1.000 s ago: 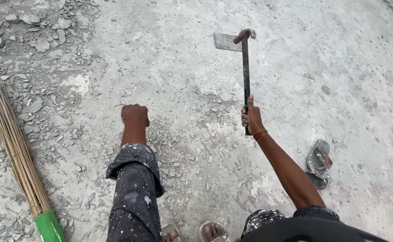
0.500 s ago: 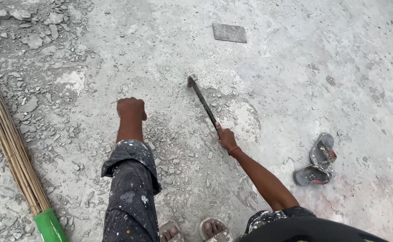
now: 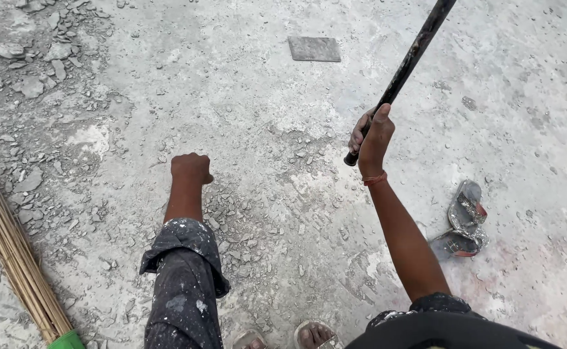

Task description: Using a hammer to break apart loose or cracked concrete on a rooftop.

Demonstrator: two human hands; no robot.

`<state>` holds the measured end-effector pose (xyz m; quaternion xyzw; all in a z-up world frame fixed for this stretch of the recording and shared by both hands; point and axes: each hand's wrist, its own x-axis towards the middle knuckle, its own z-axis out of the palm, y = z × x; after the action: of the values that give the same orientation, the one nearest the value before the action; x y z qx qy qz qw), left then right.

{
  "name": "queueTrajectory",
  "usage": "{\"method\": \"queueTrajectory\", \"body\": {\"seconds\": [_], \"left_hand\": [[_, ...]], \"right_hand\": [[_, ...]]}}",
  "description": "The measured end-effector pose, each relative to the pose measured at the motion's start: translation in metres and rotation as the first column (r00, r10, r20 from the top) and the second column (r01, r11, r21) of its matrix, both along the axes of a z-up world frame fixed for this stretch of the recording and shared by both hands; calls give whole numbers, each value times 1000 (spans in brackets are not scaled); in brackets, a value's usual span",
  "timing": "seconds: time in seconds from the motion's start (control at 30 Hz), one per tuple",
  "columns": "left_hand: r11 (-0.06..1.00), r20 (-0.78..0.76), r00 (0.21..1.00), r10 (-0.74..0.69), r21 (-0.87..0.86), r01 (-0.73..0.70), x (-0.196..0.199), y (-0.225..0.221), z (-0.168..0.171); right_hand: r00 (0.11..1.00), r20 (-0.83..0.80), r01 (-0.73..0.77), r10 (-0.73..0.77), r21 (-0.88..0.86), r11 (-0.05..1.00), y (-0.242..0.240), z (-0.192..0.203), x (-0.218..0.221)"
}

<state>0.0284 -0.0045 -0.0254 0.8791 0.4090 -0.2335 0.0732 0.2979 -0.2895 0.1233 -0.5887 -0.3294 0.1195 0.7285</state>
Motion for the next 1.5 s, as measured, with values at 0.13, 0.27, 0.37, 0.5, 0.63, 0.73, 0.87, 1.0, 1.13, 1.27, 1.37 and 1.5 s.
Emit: {"method": "queueTrajectory", "body": {"seconds": [0.13,0.27,0.37,0.5,0.63,0.73,0.87,1.0,1.13,1.27,1.37,1.5], "left_hand": [[999,53,998,-46,24,45,-4,-11,22],[999,42,999,29,38,-31,-24,1,21],[998,1,999,51,34,-51,-28,10,4],[998,-7,998,57,17,-57,-15,5,3],[1000,12,1000,-4,12,3,-4,0,-3],[999,43,999,-28,39,26,5,-16,14],[998,95,995,-14,66,7,-5,-18,30],[997,83,997,0,75,-7,-16,2,13],[998,34,999,8,55,-9,-14,-1,-1],[997,51,998,-44,62,41,-17,-7,7],[997,76,996,-41,67,36,-10,-4,15],[995,78,995,-61,81,55,-15,-10,30]], "right_hand": [[1000,10,27,-26,-512,859,-42,-179,13],[859,-509,-324,-57,-626,709,-45,-132,34],[925,-376,-213,52,-401,891,-32,-8,26],[997,-79,-39,27,-154,987,-22,55,45],[987,-141,-60,72,86,994,0,-51,20],[932,-362,-120,-8,-330,936,-20,-150,-14],[781,-621,-388,-65,-565,728,-40,-159,7],[855,-515,-286,60,-372,883,-20,-10,30],[976,-212,-66,50,-69,995,-16,34,49],[954,-290,62,-74,-50,997,1,-86,1],[647,-753,-531,-120,-558,637,-15,-219,-15],[578,-816,-613,-15,-447,651,-21,-135,14]]}}
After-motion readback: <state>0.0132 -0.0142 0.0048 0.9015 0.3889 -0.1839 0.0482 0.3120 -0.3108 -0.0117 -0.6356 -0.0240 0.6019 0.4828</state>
